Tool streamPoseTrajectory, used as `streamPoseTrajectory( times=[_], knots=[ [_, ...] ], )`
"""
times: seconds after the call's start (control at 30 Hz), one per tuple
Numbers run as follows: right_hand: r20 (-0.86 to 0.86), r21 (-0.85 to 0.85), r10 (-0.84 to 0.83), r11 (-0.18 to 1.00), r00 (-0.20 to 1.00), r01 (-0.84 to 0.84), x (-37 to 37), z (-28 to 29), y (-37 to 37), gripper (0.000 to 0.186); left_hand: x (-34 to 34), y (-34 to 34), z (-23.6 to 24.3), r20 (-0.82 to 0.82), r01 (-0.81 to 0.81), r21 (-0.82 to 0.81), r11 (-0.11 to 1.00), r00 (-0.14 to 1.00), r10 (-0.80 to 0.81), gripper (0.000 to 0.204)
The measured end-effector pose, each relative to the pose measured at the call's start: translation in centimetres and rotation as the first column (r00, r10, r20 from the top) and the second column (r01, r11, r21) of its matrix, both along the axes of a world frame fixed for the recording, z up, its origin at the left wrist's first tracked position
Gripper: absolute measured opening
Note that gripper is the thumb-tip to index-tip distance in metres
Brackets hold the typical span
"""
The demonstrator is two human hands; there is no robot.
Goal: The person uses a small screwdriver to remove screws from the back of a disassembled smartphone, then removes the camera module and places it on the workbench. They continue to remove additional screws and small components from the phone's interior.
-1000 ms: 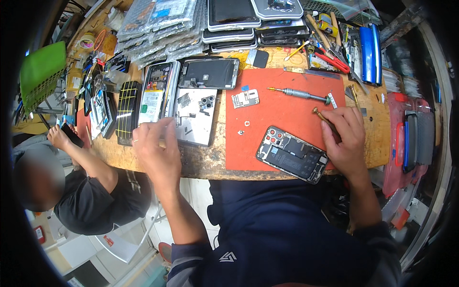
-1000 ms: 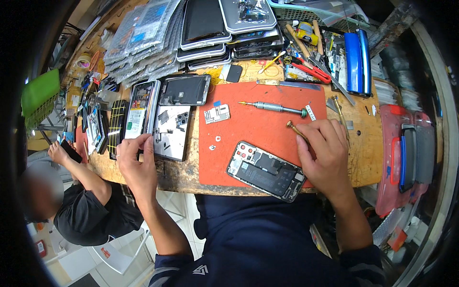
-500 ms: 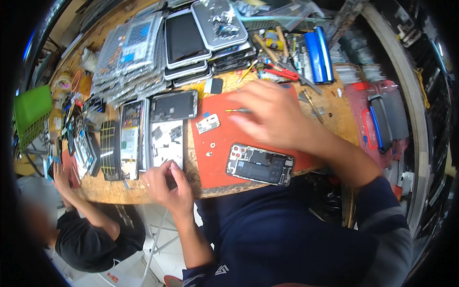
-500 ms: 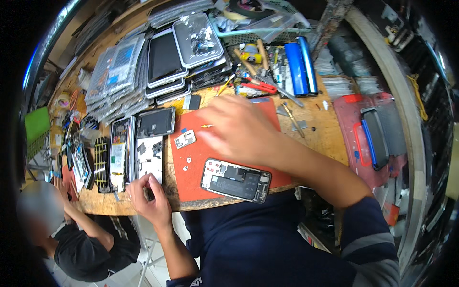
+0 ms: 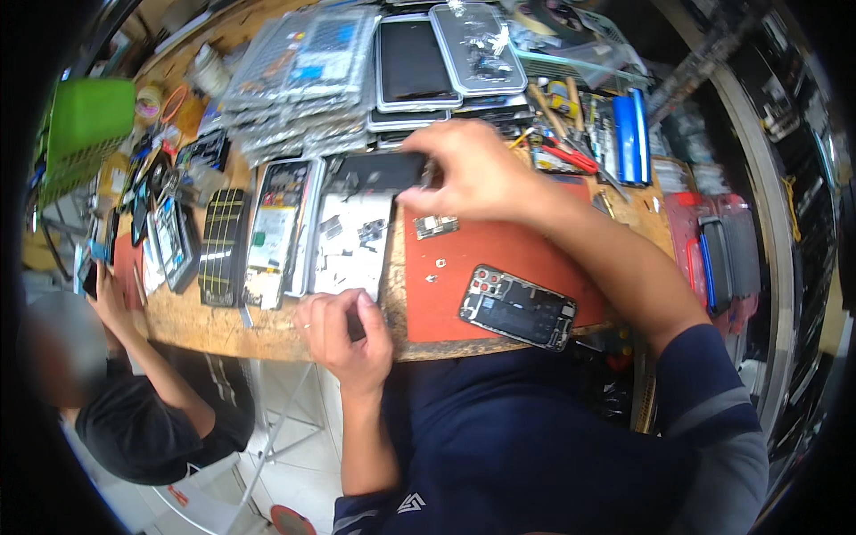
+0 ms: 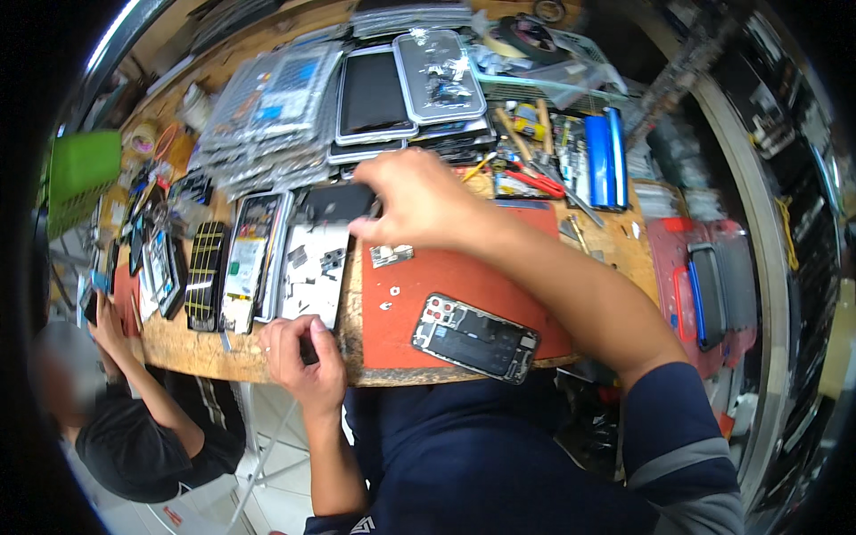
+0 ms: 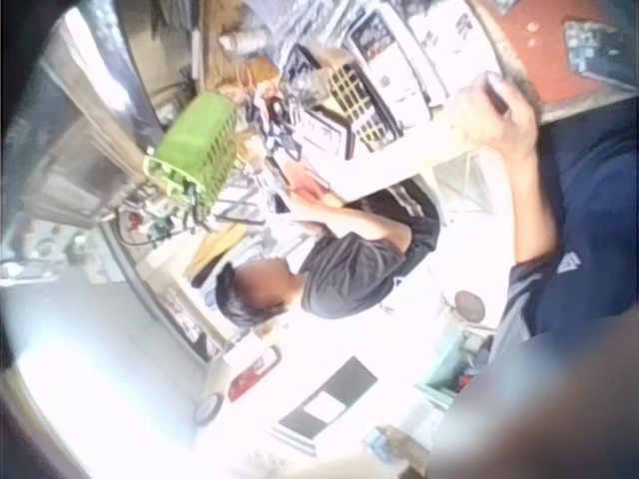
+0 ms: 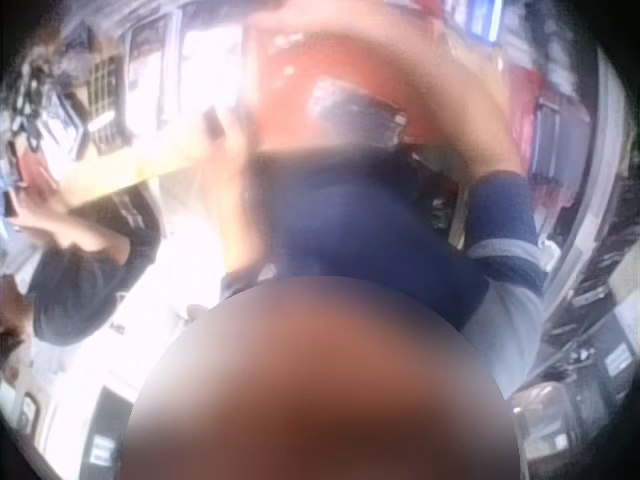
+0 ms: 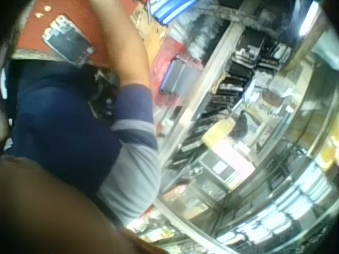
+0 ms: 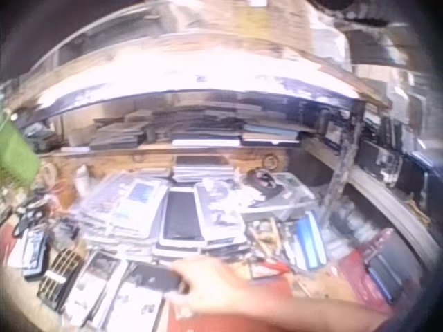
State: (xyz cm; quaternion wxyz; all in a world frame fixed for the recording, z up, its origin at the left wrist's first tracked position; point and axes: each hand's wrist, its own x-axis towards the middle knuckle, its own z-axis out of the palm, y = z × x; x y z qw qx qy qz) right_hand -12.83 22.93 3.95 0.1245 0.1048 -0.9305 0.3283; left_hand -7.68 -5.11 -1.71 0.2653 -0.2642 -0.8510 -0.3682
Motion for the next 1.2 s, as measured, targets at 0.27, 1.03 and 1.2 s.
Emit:
streamPoseTrajectory(
  times=[0.27, 1.03, 1.2],
  knots=[
    [0.366, -0.460, 0.040, 0.876, 0.930, 0.143, 2.2, 4.1, 5.2, 0.057, -0.1, 0.3, 0.2, 0.008, -0.016, 0.020, 1.000, 1.000, 0.016, 0.007],
    [-0.046, -0.081, -0.021, 0.997, 0.999, 0.017, 6.1, 0.0, 4.4, 0.052, -15.1, 4.5, 6.5, 0.226, 0.159, -0.322, 0.933, 0.970, -0.087, 0.010],
    [-0.156, 0.002, 0.027, 1.000, 0.987, -0.027, 3.1, -2.0, 2.2, 0.050, -12.3, 1.6, 10.5, 0.437, 0.177, 0.017, 0.984, 0.884, -0.167, 0.010]
  ],
)
